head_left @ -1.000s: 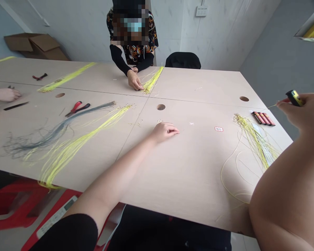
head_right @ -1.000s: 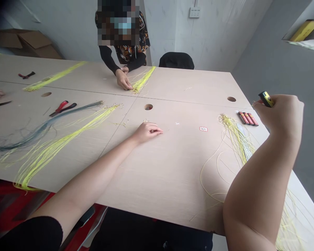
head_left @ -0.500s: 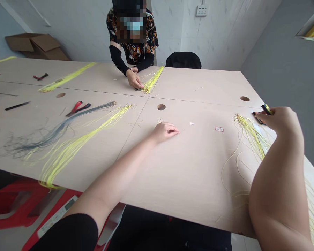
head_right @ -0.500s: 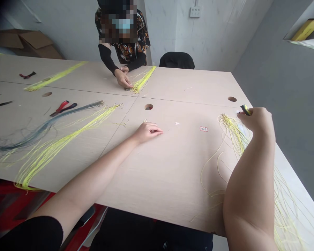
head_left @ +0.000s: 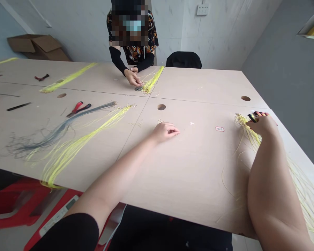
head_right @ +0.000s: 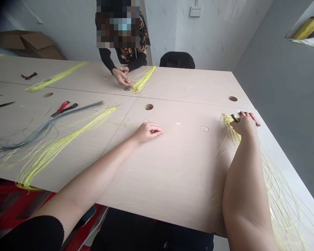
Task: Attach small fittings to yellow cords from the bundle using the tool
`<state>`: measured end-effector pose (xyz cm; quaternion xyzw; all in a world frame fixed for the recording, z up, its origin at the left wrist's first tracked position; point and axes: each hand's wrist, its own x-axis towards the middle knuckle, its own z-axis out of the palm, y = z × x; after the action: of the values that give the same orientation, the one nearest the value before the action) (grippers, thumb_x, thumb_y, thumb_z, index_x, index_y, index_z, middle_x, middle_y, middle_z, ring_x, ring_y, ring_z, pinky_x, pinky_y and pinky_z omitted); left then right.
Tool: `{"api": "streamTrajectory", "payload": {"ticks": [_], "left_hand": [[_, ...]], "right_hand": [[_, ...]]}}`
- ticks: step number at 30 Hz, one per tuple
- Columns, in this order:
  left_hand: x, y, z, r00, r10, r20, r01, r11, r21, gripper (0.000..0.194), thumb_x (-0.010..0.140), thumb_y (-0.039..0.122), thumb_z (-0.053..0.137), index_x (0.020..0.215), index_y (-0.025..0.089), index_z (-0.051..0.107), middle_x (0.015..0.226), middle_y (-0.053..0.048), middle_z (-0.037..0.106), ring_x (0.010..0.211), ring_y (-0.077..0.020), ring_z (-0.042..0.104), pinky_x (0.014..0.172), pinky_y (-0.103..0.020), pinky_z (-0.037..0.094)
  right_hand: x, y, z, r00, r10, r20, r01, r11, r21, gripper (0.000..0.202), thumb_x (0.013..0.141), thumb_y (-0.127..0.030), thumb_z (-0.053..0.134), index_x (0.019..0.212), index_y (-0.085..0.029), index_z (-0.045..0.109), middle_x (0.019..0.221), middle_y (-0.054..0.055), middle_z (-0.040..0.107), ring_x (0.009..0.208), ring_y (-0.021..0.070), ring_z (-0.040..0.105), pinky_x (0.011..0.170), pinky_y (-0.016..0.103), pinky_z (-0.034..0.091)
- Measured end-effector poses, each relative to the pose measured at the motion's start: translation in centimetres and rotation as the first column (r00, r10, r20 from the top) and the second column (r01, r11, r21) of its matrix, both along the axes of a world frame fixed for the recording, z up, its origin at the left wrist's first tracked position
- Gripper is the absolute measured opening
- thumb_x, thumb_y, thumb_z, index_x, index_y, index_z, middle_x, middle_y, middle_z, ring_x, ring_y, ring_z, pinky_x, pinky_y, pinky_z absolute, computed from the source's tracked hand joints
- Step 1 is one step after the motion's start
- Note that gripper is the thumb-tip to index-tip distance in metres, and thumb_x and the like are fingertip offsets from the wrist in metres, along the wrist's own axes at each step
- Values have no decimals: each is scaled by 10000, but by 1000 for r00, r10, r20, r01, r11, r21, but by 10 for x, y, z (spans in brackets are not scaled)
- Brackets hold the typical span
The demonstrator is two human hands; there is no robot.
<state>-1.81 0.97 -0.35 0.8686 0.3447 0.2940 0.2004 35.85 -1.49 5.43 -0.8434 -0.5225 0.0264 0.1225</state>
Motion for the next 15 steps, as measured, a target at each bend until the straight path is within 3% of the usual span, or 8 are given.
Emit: {"api": "streamTrajectory", "payload": {"ticks": [3,7,9,12,15], "left_hand": [[0,-1,0,1000,17,-1,-17,1000,6,150,801,256,599,713,201,707,696,4,682,608,-98,566,609,-214,414],[-2,-2,4,981,195,4,-195,977,87,167,797,256,578,680,190,677,677,0,662,583,-100,540,593,-223,398],[-5,-1,8,928,373,13,-370,917,148,171,803,254,555,685,188,660,689,-9,657,602,-112,546,579,-232,380],[-16,4,15,792,610,-5,-598,778,192,127,796,226,536,751,193,649,765,-32,668,698,-148,582,570,-241,355],[-28,12,17,685,717,-131,-703,697,142,100,754,197,548,788,201,643,833,-48,680,748,-182,597,566,-250,351]], "right_hand": [[-14,-10,24,973,-197,-120,187,978,-88,127,667,-203,577,590,-190,476,604,50,487,632,180,450,591,320,352],[-32,-27,59,949,-239,-205,253,966,46,82,688,-227,590,645,-187,533,584,43,500,569,150,425,542,317,341],[-37,-33,71,954,-227,-197,252,961,113,88,693,-245,594,656,-193,533,556,33,467,549,141,396,525,321,328],[-40,-41,82,966,-211,-150,237,953,188,113,691,-269,596,647,-205,514,514,17,406,524,139,361,498,325,306],[-40,-48,89,976,-191,-102,210,949,235,127,705,-300,580,649,-207,513,510,20,409,508,136,355,480,323,297]]}}
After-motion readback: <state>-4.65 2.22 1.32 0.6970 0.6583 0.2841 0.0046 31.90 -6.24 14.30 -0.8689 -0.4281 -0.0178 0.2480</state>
